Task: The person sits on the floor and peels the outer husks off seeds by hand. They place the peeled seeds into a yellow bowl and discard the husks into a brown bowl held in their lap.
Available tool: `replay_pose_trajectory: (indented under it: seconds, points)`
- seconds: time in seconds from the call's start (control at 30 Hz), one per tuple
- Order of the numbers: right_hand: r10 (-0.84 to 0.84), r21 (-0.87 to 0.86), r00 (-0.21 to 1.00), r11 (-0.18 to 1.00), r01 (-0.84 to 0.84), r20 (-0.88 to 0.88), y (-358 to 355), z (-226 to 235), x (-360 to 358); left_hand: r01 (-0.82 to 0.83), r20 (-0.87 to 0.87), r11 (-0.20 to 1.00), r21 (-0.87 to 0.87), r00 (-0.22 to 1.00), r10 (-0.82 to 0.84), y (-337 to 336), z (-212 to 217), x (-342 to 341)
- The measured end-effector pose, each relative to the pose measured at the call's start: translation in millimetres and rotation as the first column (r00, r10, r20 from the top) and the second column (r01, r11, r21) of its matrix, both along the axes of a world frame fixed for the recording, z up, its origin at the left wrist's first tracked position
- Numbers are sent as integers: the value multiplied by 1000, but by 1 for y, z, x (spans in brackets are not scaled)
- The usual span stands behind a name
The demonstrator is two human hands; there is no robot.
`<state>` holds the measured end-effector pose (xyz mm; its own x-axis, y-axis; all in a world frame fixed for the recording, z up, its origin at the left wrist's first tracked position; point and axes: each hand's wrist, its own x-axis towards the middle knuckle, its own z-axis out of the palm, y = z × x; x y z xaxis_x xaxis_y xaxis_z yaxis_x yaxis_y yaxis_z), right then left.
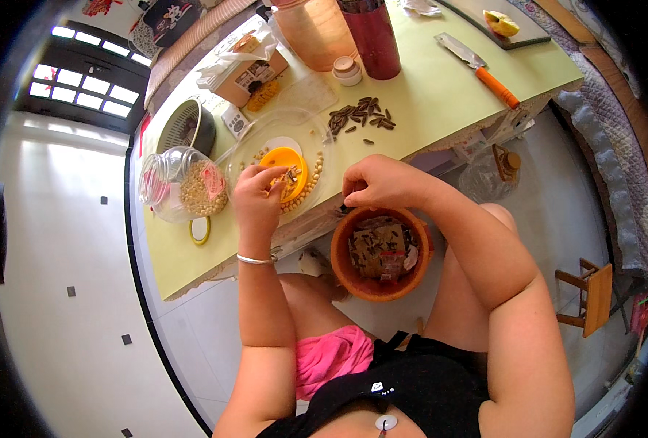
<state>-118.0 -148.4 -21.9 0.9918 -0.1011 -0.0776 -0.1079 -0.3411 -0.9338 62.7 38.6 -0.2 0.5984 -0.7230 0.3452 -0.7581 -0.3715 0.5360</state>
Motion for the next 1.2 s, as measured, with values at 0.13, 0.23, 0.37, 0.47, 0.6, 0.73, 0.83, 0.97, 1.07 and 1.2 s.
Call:
replay_pose_trajectory:
  seconds: [0.13,0.23,0.37,0.47,0.6,0.73,0.83,0.97,1.07,1.2]
  points:
    - [-22,-6,996,1000,22,-91,2,13,0,36,36,999,13,999,-37,-5,-10,5]
    - [-158,155,977,972,179,-142,0,23,-1,37,51,999,19,998,-38,-7,-14,7]
    - [-406,217,914,891,400,-17,-17,16,2,16,101,997,70,995,-23,-6,-8,5]
    - [-606,243,786,786,569,122,-35,13,-1,8,118,1000,30,993,-12,-7,-8,5]
    - [-738,5,615,641,768,278,-59,4,-7,64,-125,991,-120,989,-79,-6,-5,-4]
    - [-677,-273,671,613,742,302,-66,-1,-5,367,-406,924,-108,832,-378,5,21,-26]
    - [-653,-430,723,599,676,226,-61,-8,0,509,-396,859,-64,777,-490,1,26,-38]
    - [-652,-571,737,542,617,178,-48,-4,7,483,-365,868,-118,792,-490,-7,13,-48]
    - [-633,-565,742,537,627,222,-47,-10,10,451,-272,881,-144,838,-473,-14,5,-55]
    - [-662,-559,703,491,668,260,-41,-7,17,412,-185,898,-155,881,-436,-18,1,-57]
